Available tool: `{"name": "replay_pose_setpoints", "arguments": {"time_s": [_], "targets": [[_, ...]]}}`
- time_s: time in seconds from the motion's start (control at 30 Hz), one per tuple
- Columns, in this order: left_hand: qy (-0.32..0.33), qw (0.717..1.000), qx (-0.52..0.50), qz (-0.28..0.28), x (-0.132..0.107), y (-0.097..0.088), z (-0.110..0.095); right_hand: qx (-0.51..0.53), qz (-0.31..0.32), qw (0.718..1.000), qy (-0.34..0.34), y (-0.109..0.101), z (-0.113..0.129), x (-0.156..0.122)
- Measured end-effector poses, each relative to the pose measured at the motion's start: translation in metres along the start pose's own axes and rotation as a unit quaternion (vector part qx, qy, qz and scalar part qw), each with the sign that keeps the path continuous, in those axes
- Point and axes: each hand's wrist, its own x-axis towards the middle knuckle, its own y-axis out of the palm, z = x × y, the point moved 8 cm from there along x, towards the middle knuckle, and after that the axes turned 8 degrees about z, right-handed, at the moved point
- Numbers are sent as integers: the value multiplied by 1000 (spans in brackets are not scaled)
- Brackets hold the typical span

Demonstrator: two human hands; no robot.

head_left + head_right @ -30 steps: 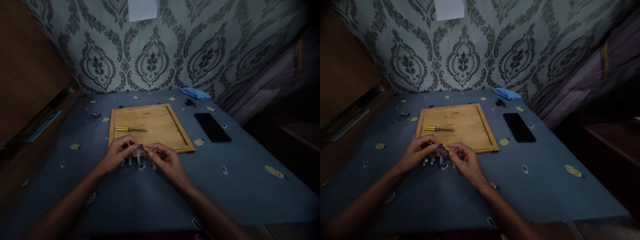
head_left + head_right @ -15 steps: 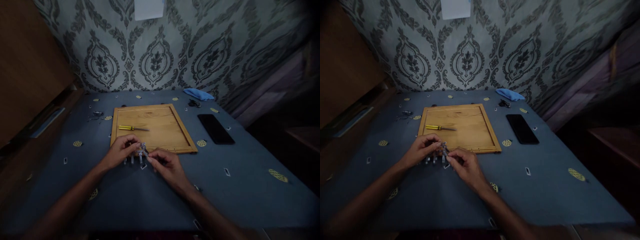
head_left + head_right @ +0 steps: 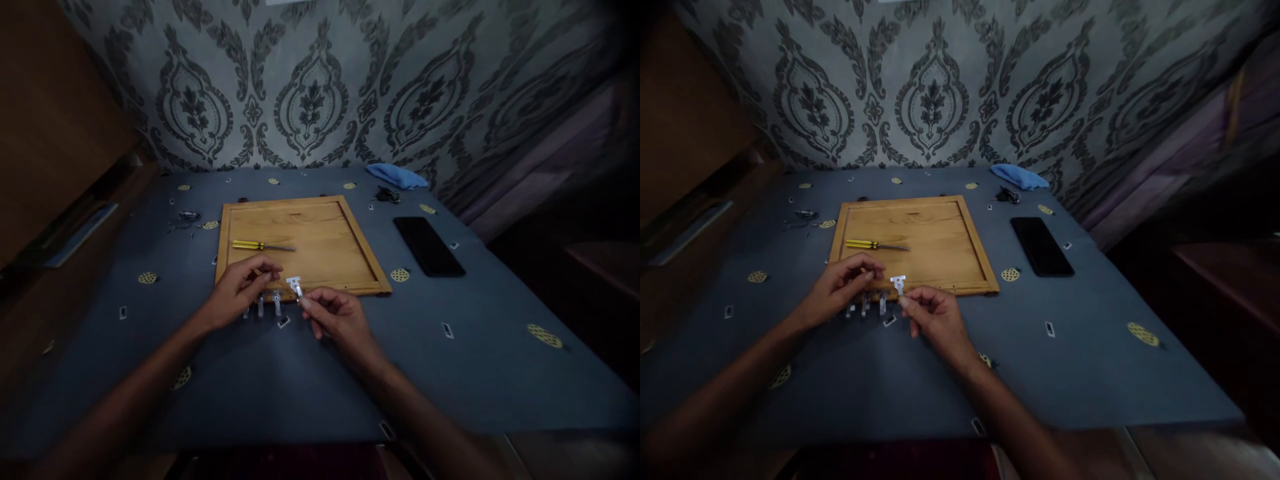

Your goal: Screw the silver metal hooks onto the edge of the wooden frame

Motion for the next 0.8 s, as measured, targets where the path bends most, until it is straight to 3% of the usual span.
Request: {"name": "replay_pose_setpoints", "arguments": {"time_s": [0.4, 0.63, 0.8], "targets": [[28, 986, 153, 58, -2, 6, -4, -21, 34, 998, 45, 9, -22, -1], [10, 977, 190, 98, -8, 13, -1, -29, 30, 997, 68, 9, -23, -1], [-20, 962, 219, 159, -11, 21, 0, -47, 50, 995, 72, 11, -23, 2]]}}
